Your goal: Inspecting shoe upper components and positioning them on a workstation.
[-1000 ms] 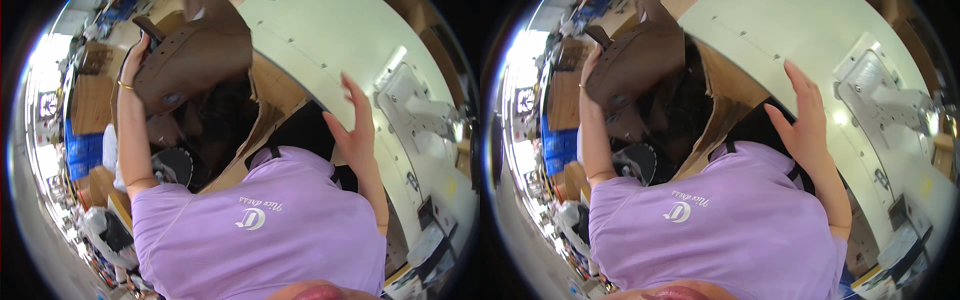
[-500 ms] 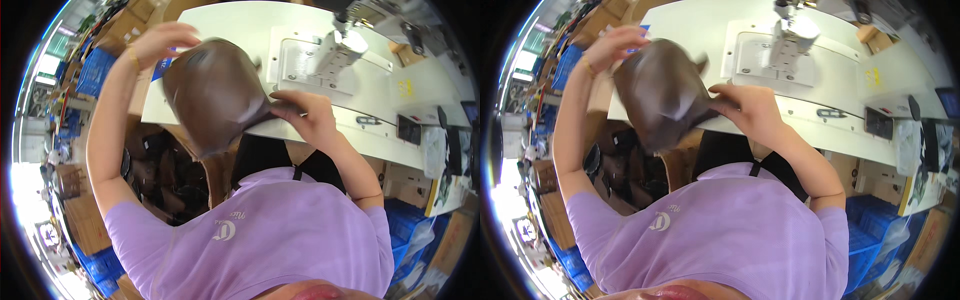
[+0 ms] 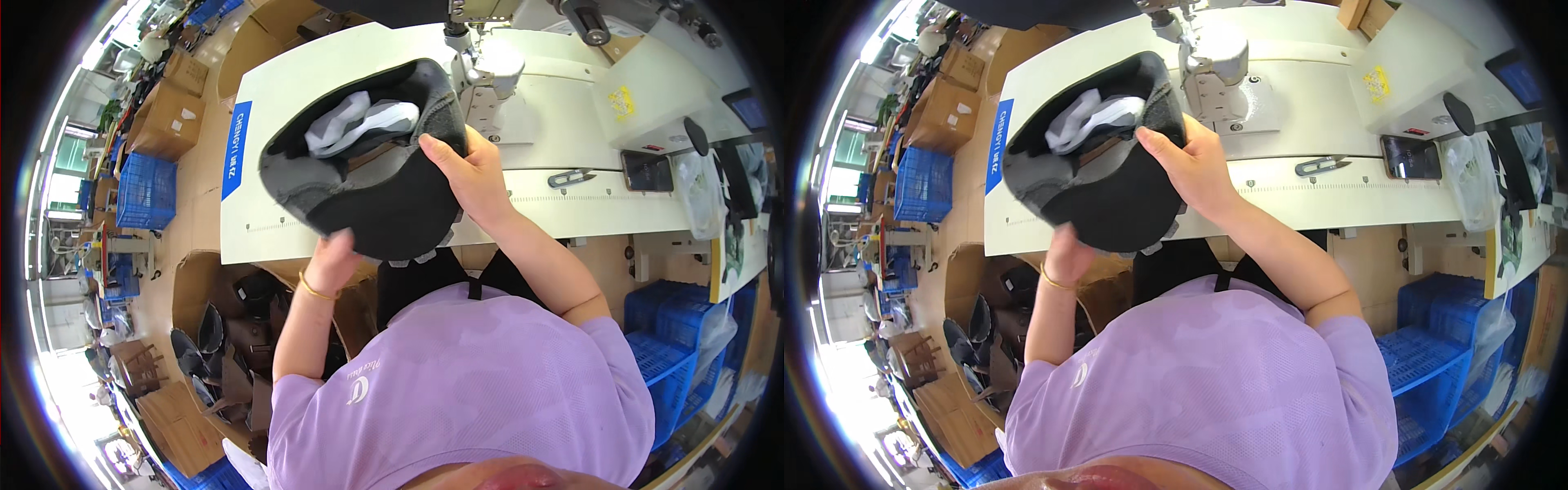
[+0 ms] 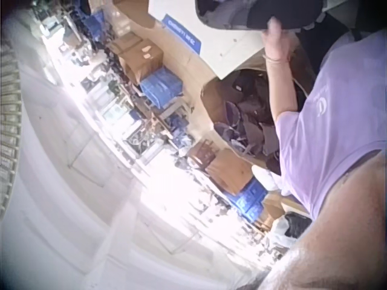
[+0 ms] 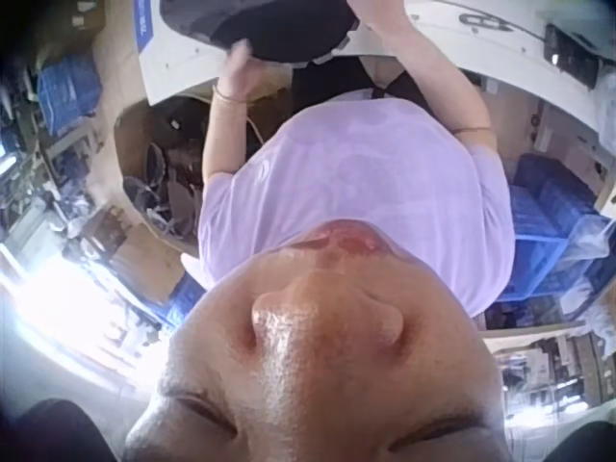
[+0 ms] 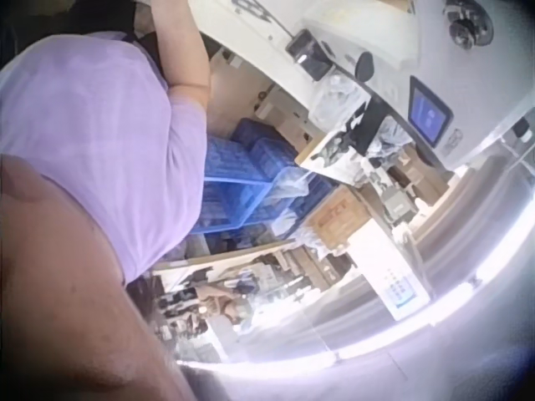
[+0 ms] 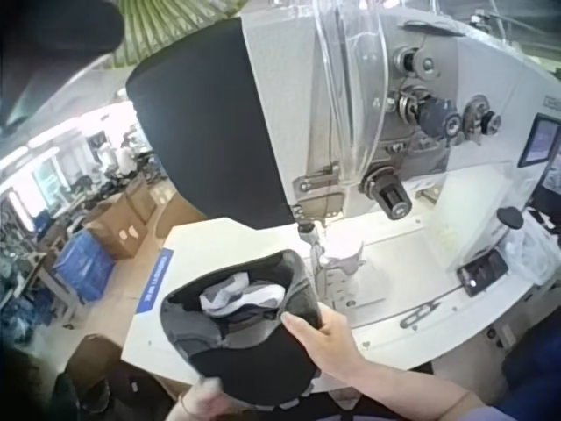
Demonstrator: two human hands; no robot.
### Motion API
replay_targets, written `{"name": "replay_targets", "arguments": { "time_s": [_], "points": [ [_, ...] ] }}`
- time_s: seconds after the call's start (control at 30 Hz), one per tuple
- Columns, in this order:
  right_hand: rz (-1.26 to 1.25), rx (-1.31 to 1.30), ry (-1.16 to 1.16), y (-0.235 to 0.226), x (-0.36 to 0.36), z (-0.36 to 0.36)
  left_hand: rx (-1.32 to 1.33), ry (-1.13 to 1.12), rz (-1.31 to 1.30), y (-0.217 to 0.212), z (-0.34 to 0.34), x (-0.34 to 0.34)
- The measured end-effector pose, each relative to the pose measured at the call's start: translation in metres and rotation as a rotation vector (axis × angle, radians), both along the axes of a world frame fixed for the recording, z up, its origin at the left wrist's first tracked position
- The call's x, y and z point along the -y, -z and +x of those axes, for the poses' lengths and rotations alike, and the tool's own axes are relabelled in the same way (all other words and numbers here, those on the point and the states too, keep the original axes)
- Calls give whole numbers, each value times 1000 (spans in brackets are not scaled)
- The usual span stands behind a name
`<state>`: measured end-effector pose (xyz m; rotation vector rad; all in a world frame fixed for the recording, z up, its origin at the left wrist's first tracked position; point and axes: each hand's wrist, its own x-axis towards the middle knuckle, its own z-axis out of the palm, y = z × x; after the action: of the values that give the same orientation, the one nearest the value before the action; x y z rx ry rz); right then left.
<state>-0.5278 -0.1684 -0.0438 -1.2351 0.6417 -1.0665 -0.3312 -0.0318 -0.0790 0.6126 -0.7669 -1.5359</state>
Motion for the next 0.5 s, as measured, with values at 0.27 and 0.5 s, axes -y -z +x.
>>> {"name": "replay_targets", "arguments": {
  "time_s": [0.27,0.5],
  "points": [
    [275,111,-227,-10,-15,-41,284,-490,1,-53,-38,53],
    [203,226,-111,-34,-5,-37,195,-445,16,-87,-44,83]
  ]
}}
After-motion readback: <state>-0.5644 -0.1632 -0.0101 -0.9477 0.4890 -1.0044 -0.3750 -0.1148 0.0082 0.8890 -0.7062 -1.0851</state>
